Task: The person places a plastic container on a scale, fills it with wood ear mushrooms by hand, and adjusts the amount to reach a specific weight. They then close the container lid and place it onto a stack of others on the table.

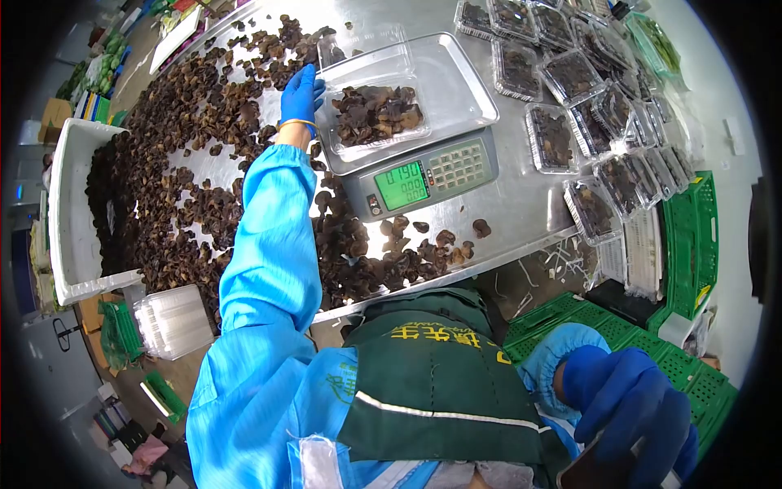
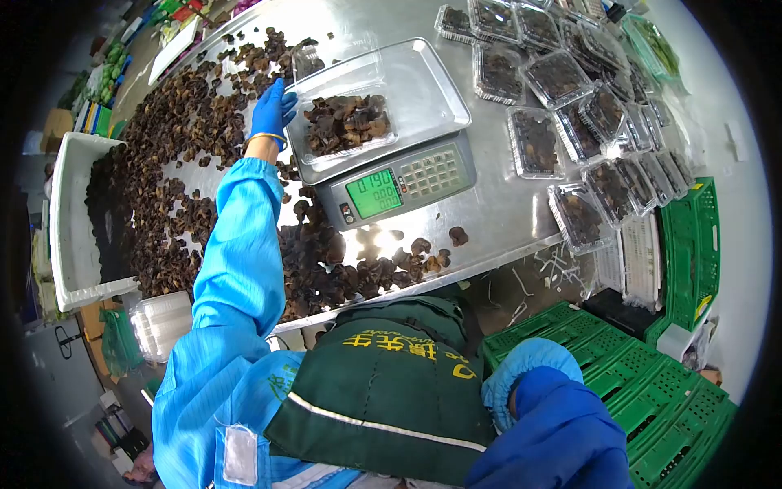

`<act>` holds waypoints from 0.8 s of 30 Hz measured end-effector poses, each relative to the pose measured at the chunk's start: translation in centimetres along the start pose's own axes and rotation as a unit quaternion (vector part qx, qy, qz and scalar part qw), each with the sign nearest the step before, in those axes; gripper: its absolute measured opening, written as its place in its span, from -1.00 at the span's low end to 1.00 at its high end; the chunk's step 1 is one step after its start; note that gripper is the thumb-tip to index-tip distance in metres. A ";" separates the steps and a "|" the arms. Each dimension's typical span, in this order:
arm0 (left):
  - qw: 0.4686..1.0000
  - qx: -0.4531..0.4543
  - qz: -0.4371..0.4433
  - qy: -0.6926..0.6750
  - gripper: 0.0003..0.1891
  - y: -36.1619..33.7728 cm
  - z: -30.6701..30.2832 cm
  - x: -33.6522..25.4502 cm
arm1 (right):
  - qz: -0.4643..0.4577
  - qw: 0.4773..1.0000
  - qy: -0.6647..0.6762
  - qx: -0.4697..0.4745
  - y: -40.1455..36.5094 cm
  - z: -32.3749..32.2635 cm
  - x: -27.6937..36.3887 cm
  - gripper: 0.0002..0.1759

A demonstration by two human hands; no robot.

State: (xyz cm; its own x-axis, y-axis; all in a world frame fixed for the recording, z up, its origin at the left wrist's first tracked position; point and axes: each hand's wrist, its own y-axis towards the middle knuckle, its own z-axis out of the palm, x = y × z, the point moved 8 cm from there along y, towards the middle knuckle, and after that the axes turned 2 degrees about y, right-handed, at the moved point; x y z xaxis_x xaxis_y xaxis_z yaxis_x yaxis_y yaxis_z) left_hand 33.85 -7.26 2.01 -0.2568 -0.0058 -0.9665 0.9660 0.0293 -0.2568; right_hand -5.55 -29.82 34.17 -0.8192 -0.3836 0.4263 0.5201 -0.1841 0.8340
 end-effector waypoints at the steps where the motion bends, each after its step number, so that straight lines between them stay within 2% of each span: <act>1: 1.000 0.000 0.001 0.000 -0.56 0.8 -0.1 0.7 | -0.001 1.000 0.000 0.001 0.1 0.0 0.0 -0.73; 3: 1.000 -0.013 0.018 -0.011 -0.57 3.5 -0.6 2.1 | 0.052 0.996 0.013 0.066 0.3 1.0 -0.7 -0.68; 5: 1.000 0.020 -0.005 0.002 -0.56 4.9 -0.2 2.8 | 0.040 0.996 0.021 0.077 0.7 1.1 -1.3 -0.68; 7: 0.974 0.129 -0.084 -0.165 -0.57 5.3 1.8 3.9 | 0.028 0.995 0.032 0.086 0.8 1.2 -1.3 -0.68; 9: 0.972 0.131 -0.091 -0.172 -0.58 5.5 1.9 3.9 | 0.105 0.993 -0.002 0.046 0.8 0.9 -1.7 -0.68; 10: 0.972 0.116 -0.083 -0.186 -0.58 4.3 2.0 2.6 | 0.105 0.993 -0.002 0.046 1.0 1.3 -1.1 -0.68; 11: 0.972 0.101 -0.075 -0.200 -0.58 3.4 1.9 1.4 | 0.176 0.984 -0.030 0.023 1.1 1.3 -1.5 -0.68; 12: 0.971 0.140 -0.068 -0.184 -0.59 2.8 2.0 0.6 | 0.246 0.968 -0.058 0.000 0.8 1.0 -2.2 -0.68; 13: 0.971 0.139 -0.069 -0.184 -0.59 2.3 1.8 0.7 | 0.247 0.967 -0.057 0.000 0.7 0.7 -2.6 -0.68; 14: 0.984 0.155 0.070 -0.045 -0.59 1.5 1.4 -1.0 | 0.202 0.979 -0.027 0.013 0.9 0.7 -2.6 -0.68; 15: 0.960 0.166 0.206 0.096 -0.58 0.2 1.4 -2.6 | 0.154 0.988 0.003 0.026 1.0 0.6 -2.4 -0.68; 16: 0.971 0.188 0.129 0.066 -0.45 -1.1 1.5 -2.3 | 0.154 0.988 0.006 0.026 0.9 0.5 -2.6 -0.68; 17: 0.967 0.159 0.130 0.154 -0.36 -2.6 0.7 -2.1 | 0.130 0.991 0.012 0.030 0.8 0.4 -2.5 -0.69; 19: 0.915 0.120 0.161 0.349 -0.34 -5.2 -0.7 -1.2 | 0.106 0.994 0.021 0.034 0.8 0.2 -2.1 -0.69; 21: 0.919 0.148 0.035 0.363 -0.37 -6.9 -1.5 1.0 | 0.121 0.990 0.037 0.063 0.5 0.3 -1.8 -0.69; 22: 0.934 0.191 -0.053 0.297 -0.40 -7.7 -1.4 2.4 | 0.121 0.990 0.040 0.064 0.6 0.4 -1.9 -0.69; 23: 0.935 0.188 -0.053 0.297 -0.40 -8.3 -1.6 2.5 | 0.112 0.992 0.030 0.059 0.6 0.5 -2.0 -0.69; 24: 0.944 0.234 -0.091 0.212 -0.47 -9.2 -1.1 3.2 | 0.102 0.993 0.018 0.053 0.7 0.6 -2.0 -0.68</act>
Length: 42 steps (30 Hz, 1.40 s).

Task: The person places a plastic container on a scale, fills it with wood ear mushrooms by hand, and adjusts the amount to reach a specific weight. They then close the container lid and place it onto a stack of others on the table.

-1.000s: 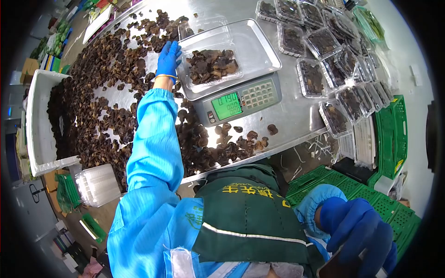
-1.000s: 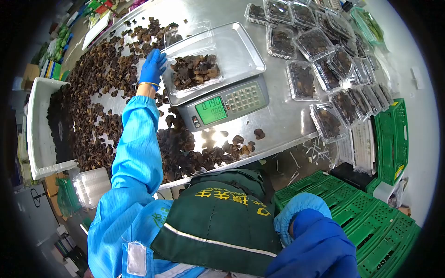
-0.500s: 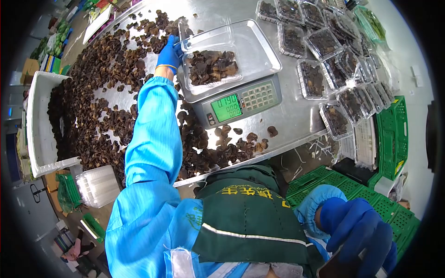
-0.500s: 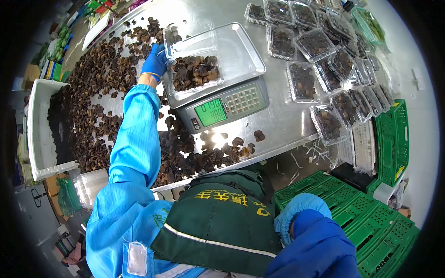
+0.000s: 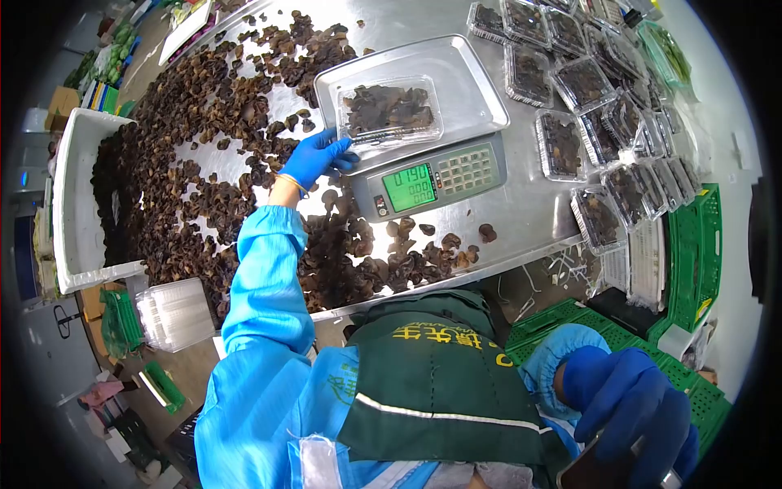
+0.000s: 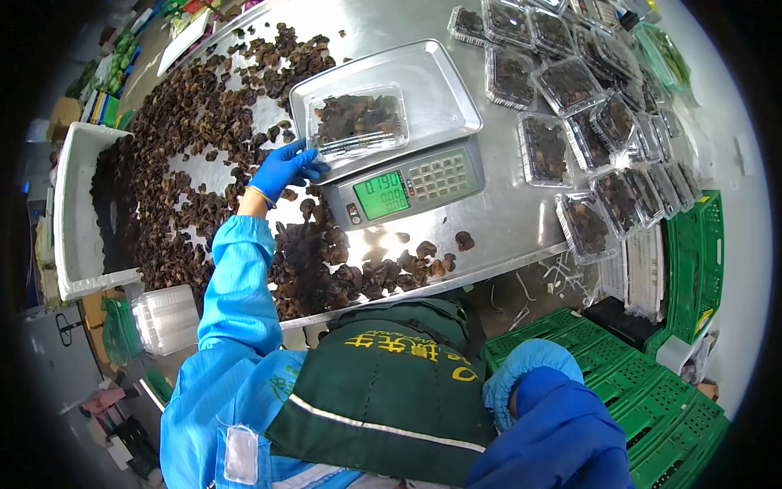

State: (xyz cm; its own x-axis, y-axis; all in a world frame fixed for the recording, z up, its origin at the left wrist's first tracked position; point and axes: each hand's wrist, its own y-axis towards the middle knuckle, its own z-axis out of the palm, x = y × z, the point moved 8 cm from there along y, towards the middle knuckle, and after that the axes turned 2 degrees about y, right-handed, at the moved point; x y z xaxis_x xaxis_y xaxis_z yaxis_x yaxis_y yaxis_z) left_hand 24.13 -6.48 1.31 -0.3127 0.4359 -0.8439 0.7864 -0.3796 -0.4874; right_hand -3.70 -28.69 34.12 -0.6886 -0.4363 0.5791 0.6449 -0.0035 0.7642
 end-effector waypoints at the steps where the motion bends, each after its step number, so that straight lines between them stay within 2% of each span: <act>1: 0.995 0.058 -0.005 -0.087 -0.53 -0.2 1.1 0.2 | -0.001 1.000 0.000 0.001 0.1 0.2 -0.1 -0.68; 2: 0.995 0.059 -0.004 -0.086 -0.53 -0.2 1.4 0.3 | -0.004 1.000 -0.002 -0.005 0.1 0.2 0.0 -0.69; 4: 0.982 0.009 0.019 -0.189 -0.58 0.1 1.1 0.4 | -0.009 1.000 -0.008 -0.012 -0.1 0.1 0.0 -0.69; 6: 0.978 -0.005 0.016 -0.208 -0.57 1.0 1.0 1.2 | -0.106 0.993 0.009 -0.059 -1.0 -1.0 1.4 -0.75; 8: 0.969 -0.035 0.009 -0.244 -0.62 1.4 0.8 1.2 | -0.095 0.993 0.008 -0.069 -1.2 -1.0 1.5 -0.76; 11: 0.971 -0.022 -0.007 -0.239 -0.70 4.3 -0.4 3.0 | -0.077 0.994 0.006 -0.078 -1.6 -1.1 1.9 -0.77; 13: 0.958 -0.138 0.010 -0.249 -0.78 3.5 -1.6 1.7 | -0.072 0.994 0.002 -0.080 -1.5 -0.4 2.7 -0.77; 15: 0.938 -0.214 0.024 -0.273 -0.78 4.0 -3.7 2.1 | 0.109 0.985 -0.072 -0.116 -0.9 0.7 1.4 -0.71; 16: 0.931 -0.230 0.015 -0.282 -0.84 3.9 -4.2 2.3 | 0.107 0.984 -0.075 -0.118 -1.3 0.5 1.4 -0.71; 18: 0.937 -0.207 0.014 -0.282 -0.82 3.6 -4.0 2.8 | 0.005 0.991 -0.093 -0.092 -1.9 0.5 2.6 -0.73; 19: 0.944 -0.189 0.013 -0.271 -0.81 3.1 -3.6 2.9 | 0.003 0.991 -0.091 -0.093 -1.7 0.7 2.9 -0.73; 20: 0.942 -0.181 0.008 -0.281 -0.79 2.1 -2.5 2.4 | 0.069 0.988 -0.083 -0.109 -1.2 0.7 2.5 -0.73; 21: 0.946 -0.133 -0.018 -0.296 -0.78 1.1 -0.6 2.0 | 0.134 0.981 -0.074 -0.123 -1.1 0.6 1.8 -0.73; 22: 0.925 -0.048 -0.019 -0.376 -0.73 2.3 1.0 3.4 | 0.133 0.981 -0.071 -0.121 -1.4 0.3 1.7 -0.73; 23: 0.938 -0.054 0.008 -0.343 -0.73 1.6 1.9 2.9 | 0.126 0.986 -0.045 -0.096 -1.7 0.1 1.8 -0.72; 24: 0.940 -0.099 0.007 -0.325 -0.73 0.9 2.8 3.0 | 0.120 0.990 -0.020 -0.071 -1.9 0.1 1.7 -0.72; 25: 0.949 -0.090 -0.038 -0.301 -0.73 0.5 4.2 3.0 | 0.121 0.990 -0.019 -0.069 -2.0 0.1 1.3 -0.72; 27: 0.926 -0.022 -0.072 -0.369 -0.71 -0.1 7.8 1.8 | 0.016 0.998 -0.031 -0.051 -1.7 0.4 2.4 -0.72; 28: 0.926 -0.022 -0.072 -0.370 -0.71 0.2 8.3 1.7 | 0.017 0.998 -0.031 -0.050 -1.8 0.5 2.5 -0.72; 30: 0.886 0.066 -0.080 -0.451 -0.70 1.6 10.5 0.8 | 0.011 0.996 -0.055 -0.064 -2.1 0.5 2.9 -0.72; 31: 0.886 0.069 -0.080 -0.451 -0.70 2.2 10.8 0.7 | 0.010 0.996 -0.058 -0.065 -2.1 0.7 3.2 -0.72; 33: 0.857 0.074 -0.083 -0.503 -0.70 3.2 11.5 0.5 | 0.072 0.991 -0.072 -0.082 -2.1 0.7 2.9 -0.70; 37: 0.872 -0.016 -0.071 -0.485 -0.71 3.7 11.0 0.9 | 0.042 0.998 -0.011 -0.053 -2.1 -0.1 2.5 -0.69; 39: 0.864 -0.009 -0.060 -0.500 -0.71 3.2 10.9 1.0 | 0.078 0.997 0.022 -0.001 -2.2 -0.1 2.0 -0.66; 40: 0.876 0.043 -0.053 -0.478 -0.70 2.6 11.3 0.7 | 0.080 0.996 0.028 0.004 -2.0 0.0 0.9 -0.66; 41: 0.885 0.095 -0.046 -0.454 -0.69 1.4 11.7 -0.2 | -0.024 0.999 0.032 0.016 -1.7 0.3 0.9 -0.66; 42: 0.906 0.074 -0.059 -0.413 -0.66 0.1 11.3 -0.2 | -0.127 0.991 0.036 0.027 -1.8 0.6 1.6 -0.65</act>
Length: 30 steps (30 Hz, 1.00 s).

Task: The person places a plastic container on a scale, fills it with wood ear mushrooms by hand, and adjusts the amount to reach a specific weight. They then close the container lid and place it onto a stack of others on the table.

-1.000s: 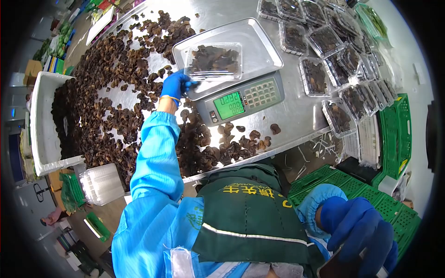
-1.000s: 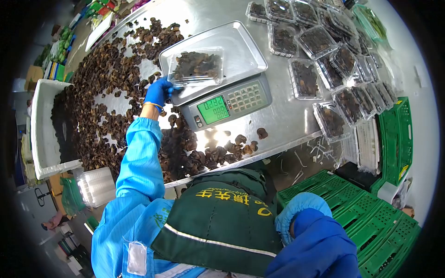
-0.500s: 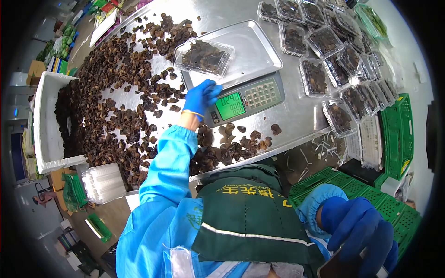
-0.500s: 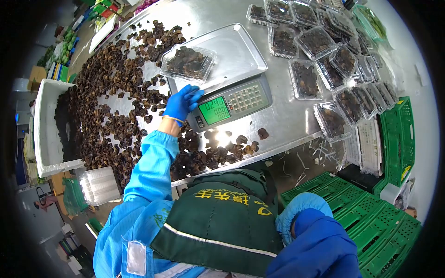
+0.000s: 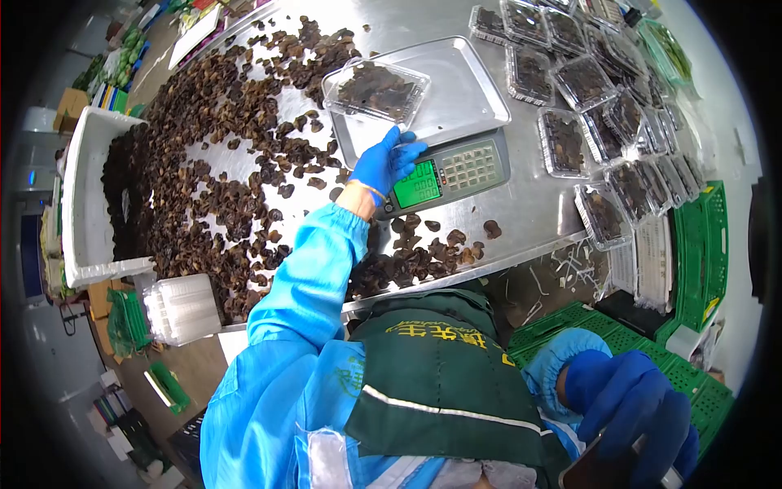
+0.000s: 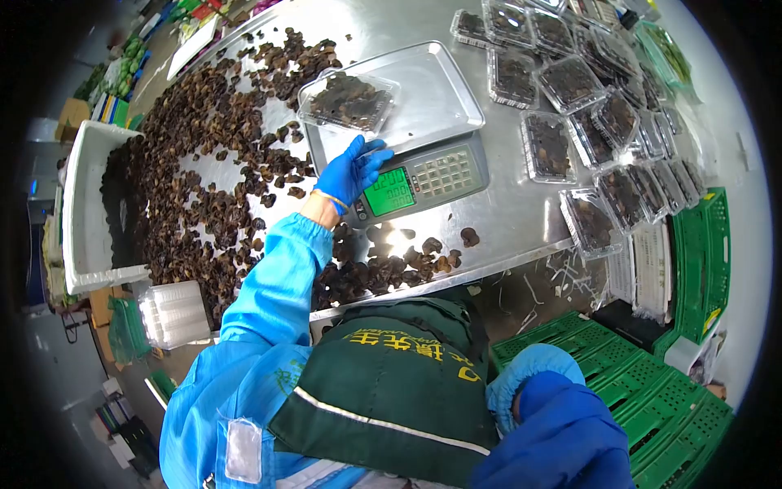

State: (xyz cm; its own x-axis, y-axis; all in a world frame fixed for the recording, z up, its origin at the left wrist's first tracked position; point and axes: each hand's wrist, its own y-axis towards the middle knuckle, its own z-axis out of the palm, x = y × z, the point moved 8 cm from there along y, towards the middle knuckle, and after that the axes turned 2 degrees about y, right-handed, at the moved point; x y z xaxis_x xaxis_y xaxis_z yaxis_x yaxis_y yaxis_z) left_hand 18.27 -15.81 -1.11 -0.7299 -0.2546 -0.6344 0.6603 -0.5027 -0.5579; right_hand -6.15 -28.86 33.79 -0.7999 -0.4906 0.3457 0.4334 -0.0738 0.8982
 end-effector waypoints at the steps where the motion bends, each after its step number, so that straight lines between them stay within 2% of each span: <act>1: 1.000 -0.003 0.003 -0.004 -0.66 -1.0 -0.4 -0.1 | 0.002 1.000 0.005 0.002 0.0 0.0 -0.2 -0.65; 3: 0.997 -0.012 0.047 0.062 -0.67 -3.0 -2.0 -1.2 | 0.006 1.000 0.018 0.006 -0.1 0.1 -0.4 -0.64; 4: 0.991 -0.048 0.075 0.096 -0.68 -4.4 -3.0 -2.0 | 0.008 1.000 0.023 0.008 0.0 0.2 -0.8 -0.64; 6: 0.984 -0.099 0.107 0.105 -0.71 -5.0 -7.6 -2.3 | -0.076 0.997 0.020 0.025 0.0 0.6 -0.7 -0.64; 7: 0.980 -0.117 0.122 0.103 -0.71 -5.7 -9.6 -2.5 | -0.074 0.997 0.025 0.027 0.3 0.8 -0.5 -0.64; 9: 0.967 -0.180 0.141 0.111 -0.72 -7.4 -13.4 -2.7 | 0.061 0.997 0.032 -0.033 1.2 0.3 -1.7 -0.76; 10: 0.959 -0.212 0.140 0.127 -0.73 -8.1 -15.1 -3.0 | 0.063 0.997 0.034 -0.031 1.2 0.2 -2.5 -0.76; 12: 0.943 -0.253 0.157 0.150 -0.71 -9.2 -18.4 -3.9 | -0.052 0.991 0.091 0.078 1.0 1.4 -2.7 -0.62; 15: 0.888 -0.340 0.230 0.208 -0.67 -8.9 -23.8 -5.5 | -0.071 0.992 0.080 0.065 1.2 1.9 -3.2 -0.61; 17: 0.870 -0.339 0.290 0.210 -0.65 -8.3 -24.0 -7.7 | -0.090 0.991 0.083 0.060 1.9 2.5 -4.1 -0.61; 19: 0.863 -0.361 0.281 0.214 -0.66 -8.2 -23.0 -9.1 | -0.109 0.989 0.081 0.057 1.8 2.5 -3.4 -0.61; 20: 0.853 -0.333 0.332 0.226 -0.67 -7.8 -22.1 -10.5 | -0.052 0.997 0.036 0.054 1.5 2.4 -3.1 -0.61; 21: 0.851 -0.323 0.345 0.229 -0.67 -7.1 -21.4 -11.1 | 0.006 0.999 -0.008 0.050 1.1 2.3 -3.2 -0.61; 23: 0.835 -0.283 0.386 0.272 -0.67 -6.6 -17.9 -13.2 | 0.005 0.999 -0.005 0.039 1.0 2.1 -3.2 -0.62; 25: 0.832 -0.244 0.395 0.305 -0.66 -5.7 -13.6 -14.9 | -0.018 0.999 0.012 0.042 1.3 2.3 -3.9 -0.62; 27: 0.847 -0.222 0.386 0.290 -0.66 -4.6 -12.1 -15.4 | -0.031 0.998 0.021 0.043 1.4 2.4 -3.9 -0.62; 30: 0.826 -0.207 0.399 0.340 -0.62 -3.1 -9.7 -16.4 | -0.033 0.998 0.018 0.041 1.5 2.4 -3.7 -0.62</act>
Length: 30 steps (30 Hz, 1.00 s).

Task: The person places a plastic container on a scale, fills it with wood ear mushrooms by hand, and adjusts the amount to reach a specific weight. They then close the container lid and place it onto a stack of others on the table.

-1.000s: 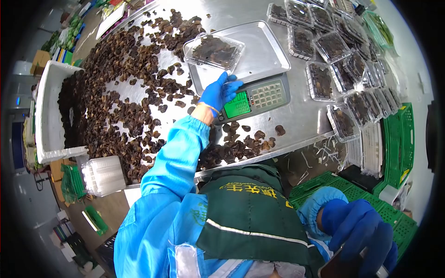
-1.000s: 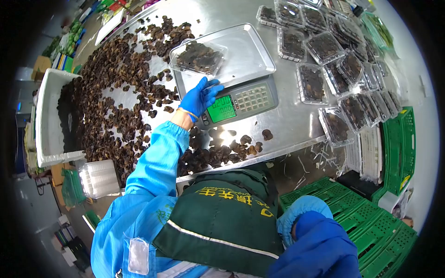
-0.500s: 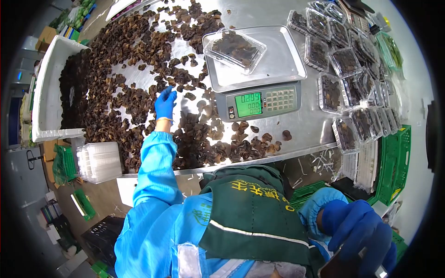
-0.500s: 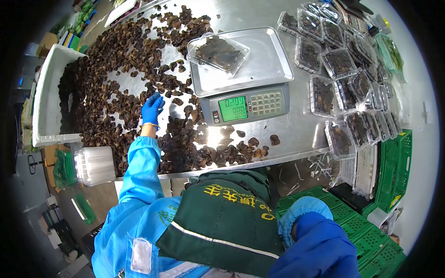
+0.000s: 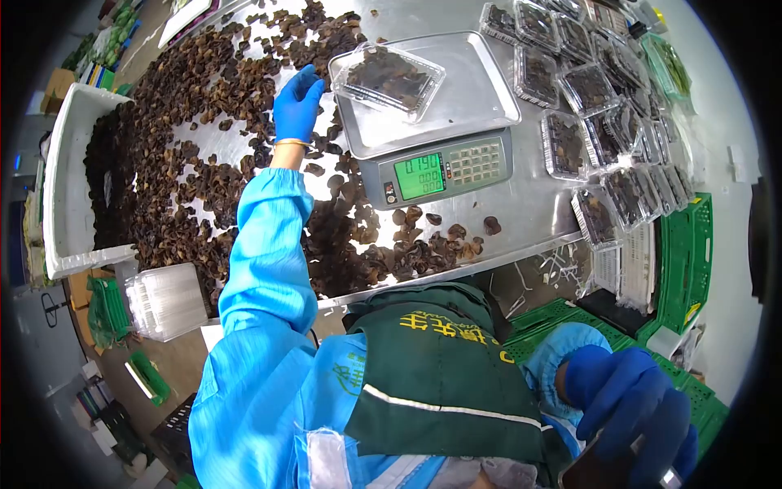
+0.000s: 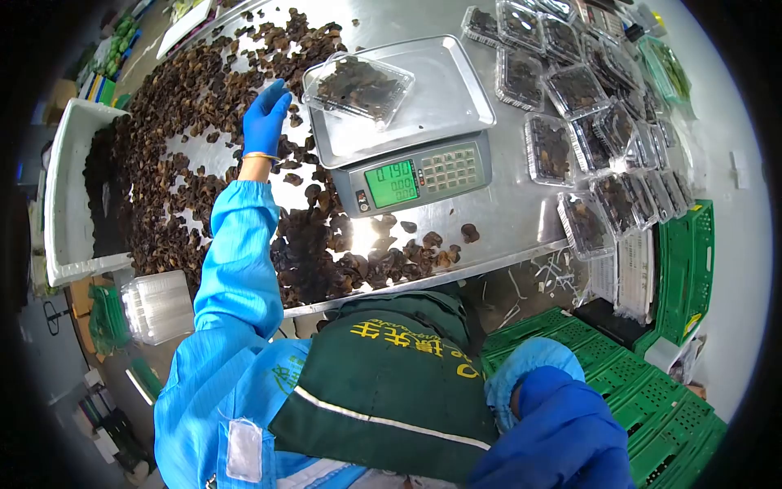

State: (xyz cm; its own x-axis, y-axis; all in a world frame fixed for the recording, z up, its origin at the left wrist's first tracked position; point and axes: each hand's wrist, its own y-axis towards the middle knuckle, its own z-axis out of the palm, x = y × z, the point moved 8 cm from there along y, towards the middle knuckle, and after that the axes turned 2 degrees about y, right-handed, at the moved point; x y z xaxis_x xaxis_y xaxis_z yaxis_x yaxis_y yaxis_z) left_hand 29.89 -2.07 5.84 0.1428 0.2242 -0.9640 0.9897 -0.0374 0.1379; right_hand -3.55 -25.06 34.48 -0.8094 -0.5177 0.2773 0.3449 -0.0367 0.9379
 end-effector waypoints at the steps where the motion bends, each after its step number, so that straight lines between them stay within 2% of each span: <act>1: 1.000 0.006 0.004 0.000 -0.62 0.6 0.6 0.1 | -0.004 1.000 -0.006 -0.001 0.0 -0.2 0.5 -0.62; 4: 0.997 0.010 0.019 0.069 -0.51 2.4 2.0 1.7 | 0.005 1.000 0.003 0.027 0.2 -0.1 3.0 -0.64; 6: 0.994 0.054 -0.015 0.098 -0.39 3.4 3.2 3.9 | 0.125 0.983 -0.127 -0.043 0.1 -0.4 3.8 -0.66; 7: 0.988 0.077 -0.025 0.128 -0.34 3.5 3.9 4.4 | 0.117 0.982 -0.144 -0.044 0.0 -0.6 4.5 -0.66; 9: 0.980 0.087 -0.026 0.179 -0.27 3.3 4.7 4.6 | -0.044 0.981 -0.162 -0.095 -0.6 -1.6 8.2 -0.70; 10: 0.975 0.146 -0.145 0.085 -0.25 2.7 5.6 5.5 | -0.061 0.976 -0.191 -0.091 -0.6 -1.9 9.2 -0.70; 11: 0.972 0.171 -0.162 0.013 -0.32 2.5 6.1 6.9 | -0.071 0.979 -0.185 -0.036 -0.5 -1.7 9.9 -0.72; 12: 0.941 0.243 -0.233 -0.015 -0.49 1.3 7.4 6.5 | -0.076 0.981 -0.177 0.019 -0.4 -1.2 10.7 -0.66; 13: 0.918 0.249 -0.289 -0.107 -0.69 0.1 8.5 6.1 | -0.086 0.976 -0.199 0.023 -0.3 -1.3 11.6 -0.66; 14: 0.864 0.254 -0.380 -0.212 -0.78 -1.2 9.6 5.2 | -0.085 0.964 -0.249 0.025 -0.1 -1.5 12.2 -0.66; 16: 0.794 0.250 -0.440 -0.338 -0.74 -2.4 12.0 3.3 | -0.087 0.948 -0.306 0.022 -0.2 -1.7 13.9 -0.65; 18: 0.727 0.234 -0.498 -0.412 -0.64 -3.1 15.2 2.0 | -0.011 0.949 -0.310 -0.057 -1.0 -2.9 15.3 -0.65; 19: 0.715 0.251 -0.485 -0.437 -0.69 -3.4 17.6 0.1 | -0.016 0.947 -0.316 -0.060 -1.4 -3.0 15.8 -0.65; 21: 0.690 0.283 -0.471 -0.471 -0.68 -2.6 22.2 -0.4 | -0.050 0.914 -0.388 -0.108 -2.1 -3.8 17.3 -0.66; 22: 0.717 0.286 -0.444 -0.455 -0.68 -1.9 24.7 -1.5 | -0.053 0.912 -0.393 -0.108 -2.0 -3.5 18.1 -0.66; 23: 0.806 0.280 -0.317 -0.414 -0.69 -1.2 27.4 -4.5 | 0.029 0.903 -0.393 -0.171 -1.7 -4.4 18.3 -0.67; 24: 0.728 0.289 -0.385 -0.489 -0.70 0.5 30.8 -4.0 | 0.111 0.885 -0.388 -0.232 -1.9 -5.4 18.3 -0.68; 25: 0.697 0.298 -0.396 -0.518 -0.70 0.2 33.9 -7.9 | 0.109 0.884 -0.389 -0.234 -1.7 -5.3 18.8 -0.68; 26: 0.726 0.253 -0.365 -0.525 -0.68 2.5 36.6 -7.8 | 0.141 0.869 -0.387 -0.273 -2.0 -5.8 19.0 -0.70; 27: 0.804 0.219 -0.285 -0.474 -0.61 2.8 38.1 -10.2 | 0.174 0.851 -0.382 -0.314 -2.6 -6.5 19.0 -0.71; 28: 0.772 0.275 -0.311 -0.480 -0.44 3.3 40.8 -11.1 | 0.176 0.851 -0.379 -0.318 -3.0 -7.7 19.0 -0.71; 29: 0.787 0.248 -0.324 -0.463 -0.37 2.8 42.0 -12.1 | 0.094 0.898 -0.357 -0.240 -2.5 -8.2 19.1 -0.72; 30: 0.820 0.301 -0.245 -0.421 -0.33 2.2 42.9 -13.6 | 0.010 0.932 -0.328 -0.157 -2.2 -7.8 19.6 -0.74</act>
State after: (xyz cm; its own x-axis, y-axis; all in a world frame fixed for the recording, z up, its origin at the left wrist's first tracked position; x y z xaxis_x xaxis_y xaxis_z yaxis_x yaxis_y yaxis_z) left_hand 29.92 -46.94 9.50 -0.5759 -0.3864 -0.7205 0.7093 -0.6744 -0.2053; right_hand -16.43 -41.78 36.21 -0.8821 0.1080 0.4585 0.4020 -0.3347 0.8523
